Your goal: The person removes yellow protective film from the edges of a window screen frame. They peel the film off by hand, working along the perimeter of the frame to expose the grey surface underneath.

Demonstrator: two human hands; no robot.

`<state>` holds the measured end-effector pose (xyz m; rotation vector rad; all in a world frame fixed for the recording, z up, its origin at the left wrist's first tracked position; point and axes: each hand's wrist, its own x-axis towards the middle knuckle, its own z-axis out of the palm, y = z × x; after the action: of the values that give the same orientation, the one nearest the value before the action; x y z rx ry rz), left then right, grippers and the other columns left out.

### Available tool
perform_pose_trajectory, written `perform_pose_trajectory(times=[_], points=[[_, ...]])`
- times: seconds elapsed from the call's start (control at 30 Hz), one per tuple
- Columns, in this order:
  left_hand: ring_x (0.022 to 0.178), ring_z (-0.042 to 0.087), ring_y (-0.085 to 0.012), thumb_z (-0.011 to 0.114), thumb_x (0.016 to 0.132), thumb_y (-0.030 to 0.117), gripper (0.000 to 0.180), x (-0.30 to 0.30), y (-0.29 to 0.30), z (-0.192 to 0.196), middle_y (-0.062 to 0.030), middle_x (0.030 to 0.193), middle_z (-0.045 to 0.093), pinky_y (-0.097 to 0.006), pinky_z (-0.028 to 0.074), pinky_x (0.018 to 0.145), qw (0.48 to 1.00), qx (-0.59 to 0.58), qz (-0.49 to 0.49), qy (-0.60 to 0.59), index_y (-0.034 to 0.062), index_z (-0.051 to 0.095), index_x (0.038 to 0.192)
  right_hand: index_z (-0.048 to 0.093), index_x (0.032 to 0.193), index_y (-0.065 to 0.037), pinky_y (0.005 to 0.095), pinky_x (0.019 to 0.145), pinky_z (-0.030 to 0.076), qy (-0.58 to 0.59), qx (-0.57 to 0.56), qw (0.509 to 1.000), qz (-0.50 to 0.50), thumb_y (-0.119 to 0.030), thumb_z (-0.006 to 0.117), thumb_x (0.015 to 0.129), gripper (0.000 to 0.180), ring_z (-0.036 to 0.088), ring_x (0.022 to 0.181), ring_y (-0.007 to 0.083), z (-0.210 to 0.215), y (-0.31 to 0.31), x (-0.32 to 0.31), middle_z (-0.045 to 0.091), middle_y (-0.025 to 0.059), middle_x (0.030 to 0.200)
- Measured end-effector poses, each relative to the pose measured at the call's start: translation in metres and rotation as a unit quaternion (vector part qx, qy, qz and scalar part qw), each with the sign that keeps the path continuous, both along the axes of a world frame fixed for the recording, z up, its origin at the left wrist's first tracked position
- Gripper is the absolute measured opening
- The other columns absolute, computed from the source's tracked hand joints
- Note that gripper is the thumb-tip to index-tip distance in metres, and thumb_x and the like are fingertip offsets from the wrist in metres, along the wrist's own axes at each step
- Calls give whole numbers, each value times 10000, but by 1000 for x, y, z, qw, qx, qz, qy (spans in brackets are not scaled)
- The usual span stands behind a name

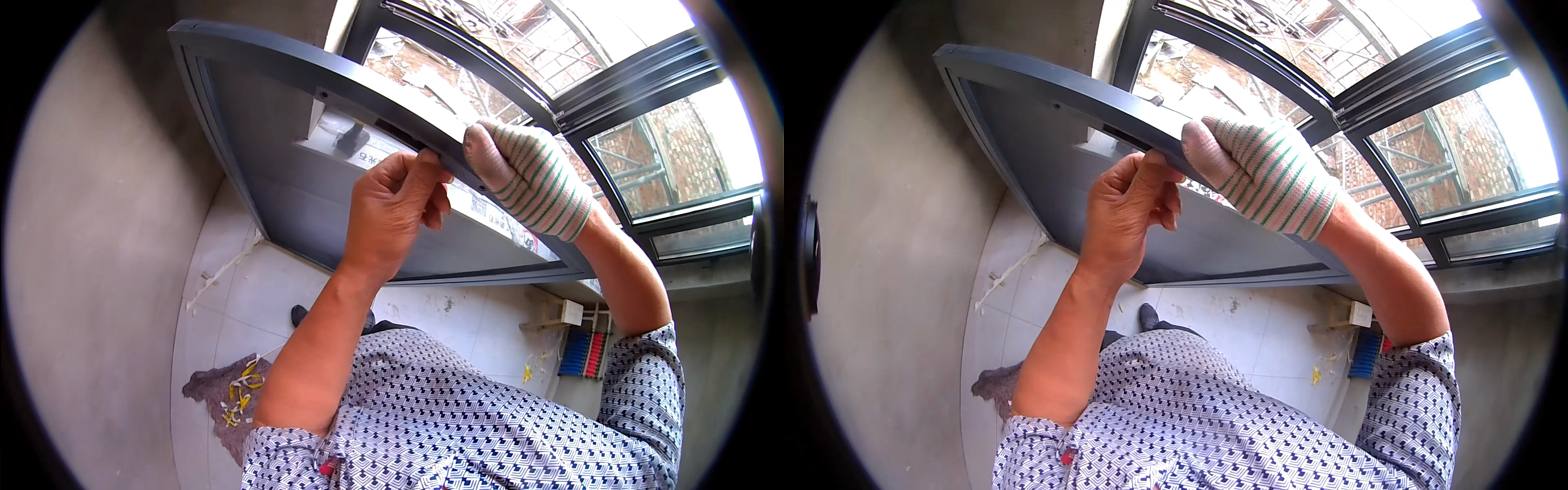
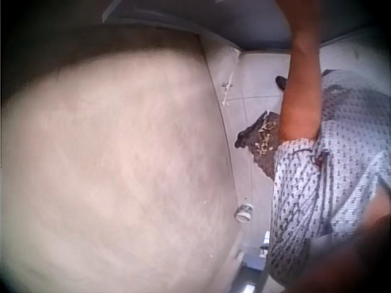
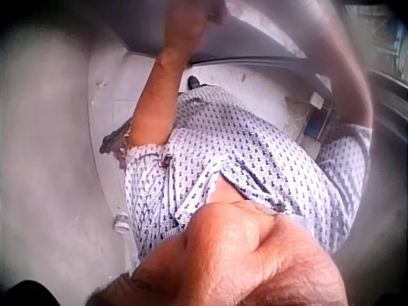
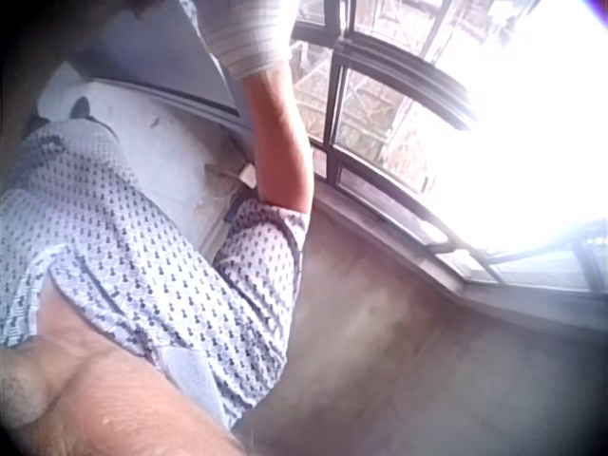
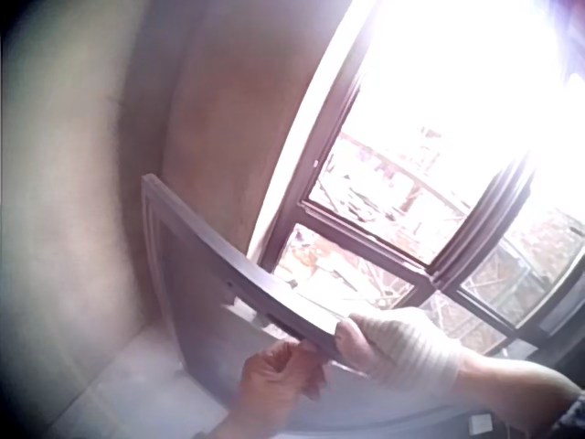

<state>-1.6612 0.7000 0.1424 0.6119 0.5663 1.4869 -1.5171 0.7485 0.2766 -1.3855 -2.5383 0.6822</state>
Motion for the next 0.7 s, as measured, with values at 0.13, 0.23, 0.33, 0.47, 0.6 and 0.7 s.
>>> perform_pose_trajectory(times=[0.13,0.23,0.33,0.47,0.6,0.7], points=[[591,579,-45,695,1010,369,326,-1,1,-1,-5,701,660,-196,452,537,1000,11,11,-5,62,688,899,594,894,-40,280,652,431,-11,-2,1000,-6,-390,442,1121,444,436,690,102,1,1,0,457,-21,720],[592,581,-45,701,1010,353,312,-2,2,-2,-4,696,659,-195,454,538,1000,9,10,3,61,685,901,595,892,-42,285,644,429,-18,9,1000,-9,-388,443,1121,442,435,681,103,2,1,-1,456,-22,714],[599,589,-46,723,1000,316,277,-4,4,-1,-1,698,660,-195,456,540,1000,11,22,9,59,681,906,591,880,-47,284,628,419,-20,18,1000,-8,-380,451,1120,433,423,667,101,2,0,-3,448,-27,704],[606,595,-44,757,978,254,228,-11,7,1,0,697,662,-196,450,538,997,20,62,32,53,673,909,586,861,-55,274,610,401,7,18,1000,0,-365,466,1119,421,394,651,91,1,0,-2,435,-38,695],[596,592,-45,768,970,216,215,-18,9,3,-5,701,667,-203,444,532,995,25,80,61,35,670,908,586,853,-57,262,613,392,20,3,1000,-6,-352,477,1119,411,384,664,81,-2,0,0,433,-46,703],[586,588,-49,769,968,201,215,-18,8,3,-9,701,670,-207,447,534,994,29,81,61,20,671,907,583,851,-55,256,622,391,16,20,1000,-3,-349,479,1119,410,384,676,80,-5,0,1,434,-48,711]])
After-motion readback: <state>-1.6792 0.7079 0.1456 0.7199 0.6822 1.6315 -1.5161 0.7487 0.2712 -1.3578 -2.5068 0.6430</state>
